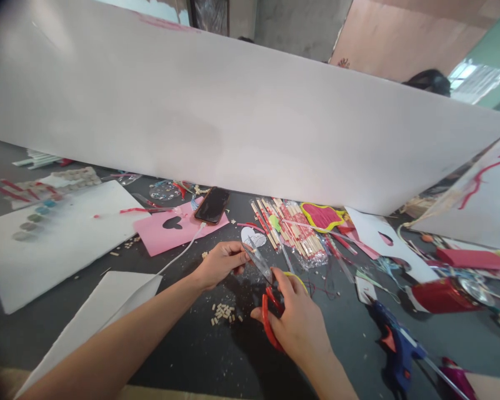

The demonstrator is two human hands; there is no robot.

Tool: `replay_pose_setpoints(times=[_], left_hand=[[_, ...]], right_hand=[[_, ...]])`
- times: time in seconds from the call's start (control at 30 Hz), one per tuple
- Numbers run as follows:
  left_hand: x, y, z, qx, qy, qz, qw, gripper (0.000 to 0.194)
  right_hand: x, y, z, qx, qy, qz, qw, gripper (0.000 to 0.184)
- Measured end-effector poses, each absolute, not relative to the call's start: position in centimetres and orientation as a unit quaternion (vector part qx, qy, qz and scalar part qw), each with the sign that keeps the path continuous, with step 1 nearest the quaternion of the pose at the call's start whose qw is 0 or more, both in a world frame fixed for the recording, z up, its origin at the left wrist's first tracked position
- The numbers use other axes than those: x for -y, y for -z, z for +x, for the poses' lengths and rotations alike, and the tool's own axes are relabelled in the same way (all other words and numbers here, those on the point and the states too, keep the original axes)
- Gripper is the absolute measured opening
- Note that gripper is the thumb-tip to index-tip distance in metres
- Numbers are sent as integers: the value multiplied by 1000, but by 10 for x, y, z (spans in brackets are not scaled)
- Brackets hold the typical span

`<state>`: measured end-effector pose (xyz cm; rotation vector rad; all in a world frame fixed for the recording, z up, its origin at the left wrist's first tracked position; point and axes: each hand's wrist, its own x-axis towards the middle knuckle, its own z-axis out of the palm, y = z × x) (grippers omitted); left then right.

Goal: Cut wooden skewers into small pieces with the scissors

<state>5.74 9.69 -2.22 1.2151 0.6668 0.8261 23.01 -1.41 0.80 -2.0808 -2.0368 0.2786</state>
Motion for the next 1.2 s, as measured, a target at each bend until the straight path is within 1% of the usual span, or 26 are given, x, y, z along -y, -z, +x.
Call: replay_pose_setpoints(times=[0.1,0.3,0.43,0.57,0.8,1.03,1.2], left_hand=[[-97,23,57,-298,-366,551,688,28],[-97,25,59,-306,-352,566,679,28],[-97,24,58,-312,-353,574,670,25],[-96,22,58,-325,-346,583,659,24],[-93,21,63,-332,-349,572,664,23],[-92,22,63,-335,-349,580,655,20],[-94,19,60,-317,-335,584,668,18]], right_hand=[[14,-4,231,714,-60,-688,117,65],[14,7,233,755,58,-645,102,54],[13,11,232,769,93,-626,88,52],[12,11,231,775,104,-618,86,47],[12,13,231,761,91,-636,88,45],[18,7,228,739,55,-667,72,46],[19,1,228,732,56,-675,77,48]])
